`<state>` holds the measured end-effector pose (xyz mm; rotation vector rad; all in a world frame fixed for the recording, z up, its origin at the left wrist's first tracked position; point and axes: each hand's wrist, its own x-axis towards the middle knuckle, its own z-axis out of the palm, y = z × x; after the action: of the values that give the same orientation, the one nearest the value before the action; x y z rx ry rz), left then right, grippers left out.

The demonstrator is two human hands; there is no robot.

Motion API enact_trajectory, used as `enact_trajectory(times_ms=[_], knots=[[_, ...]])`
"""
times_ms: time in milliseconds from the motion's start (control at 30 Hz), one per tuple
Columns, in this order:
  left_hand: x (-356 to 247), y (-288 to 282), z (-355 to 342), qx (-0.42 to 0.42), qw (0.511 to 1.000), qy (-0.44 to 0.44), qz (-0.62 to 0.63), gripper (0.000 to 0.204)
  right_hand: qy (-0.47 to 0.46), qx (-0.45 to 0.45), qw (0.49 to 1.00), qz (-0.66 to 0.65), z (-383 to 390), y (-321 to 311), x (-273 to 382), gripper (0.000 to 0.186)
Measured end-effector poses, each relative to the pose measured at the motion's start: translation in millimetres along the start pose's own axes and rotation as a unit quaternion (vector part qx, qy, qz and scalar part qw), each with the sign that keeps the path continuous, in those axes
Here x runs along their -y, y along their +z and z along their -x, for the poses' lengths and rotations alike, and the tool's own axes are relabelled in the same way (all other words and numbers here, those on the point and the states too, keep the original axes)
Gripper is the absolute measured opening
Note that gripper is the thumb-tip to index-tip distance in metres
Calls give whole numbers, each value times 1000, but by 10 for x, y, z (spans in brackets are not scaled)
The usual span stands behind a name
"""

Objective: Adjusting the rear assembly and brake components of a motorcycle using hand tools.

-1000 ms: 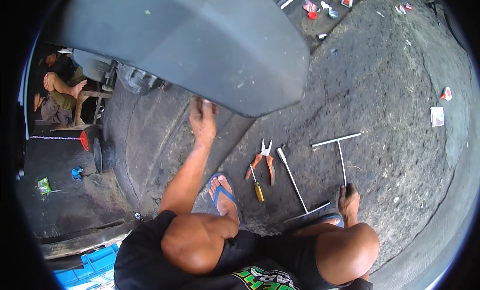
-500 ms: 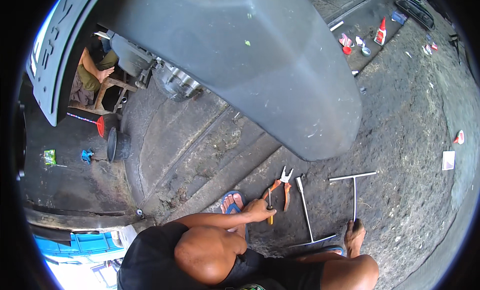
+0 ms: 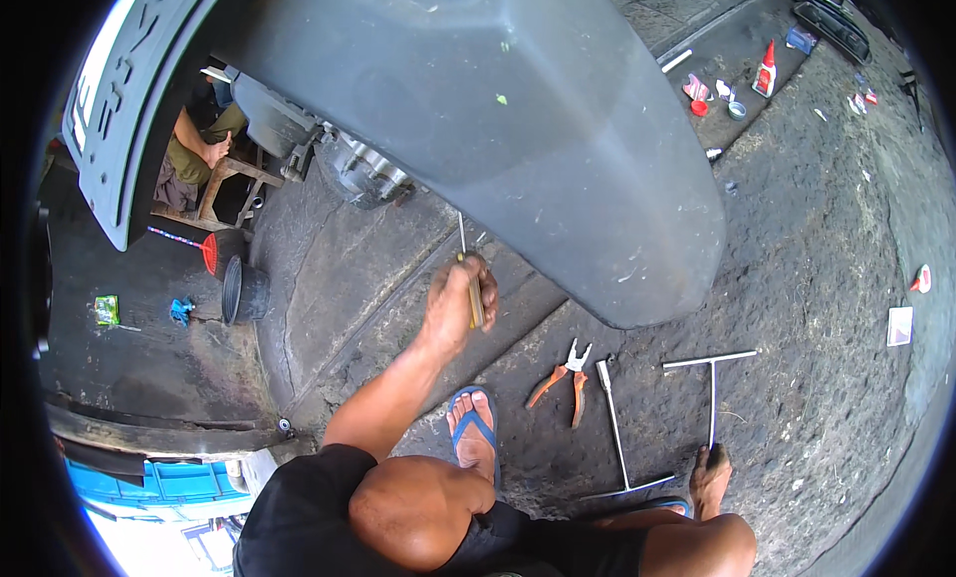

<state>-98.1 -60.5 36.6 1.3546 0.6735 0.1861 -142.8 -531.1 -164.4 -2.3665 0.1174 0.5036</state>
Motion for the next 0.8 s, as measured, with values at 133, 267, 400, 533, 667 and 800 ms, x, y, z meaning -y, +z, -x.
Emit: enact_trajectory(times_ms=[133, 267, 400, 533, 667, 800], knots=[[-247, 60, -100, -5, 999, -16, 49, 27, -5, -9, 1000, -8, 41, 23, 19, 26], [-286, 112, -234, -10, 998, -13, 58, 29, -21, -15, 1000, -18, 64, -6, 66, 26], [-285, 137, -325, -13, 996, -3, 83, 36, -9, -1, 1000, -12, 55, -14, 62, 26], [-257, 183, -402, -8, 996, 25, 82, 45, -13, -2, 1000, -16, 50, -22, 38, 26], [-261, 190, -389, -12, 998, 23, 64, 51, -16, -9, 1000, -11, 65, -30, 37, 26], [-303, 200, -335, -11, 996, 4, 88, 52, 0, 0, 1000, -10, 51, -9, 35, 25]])
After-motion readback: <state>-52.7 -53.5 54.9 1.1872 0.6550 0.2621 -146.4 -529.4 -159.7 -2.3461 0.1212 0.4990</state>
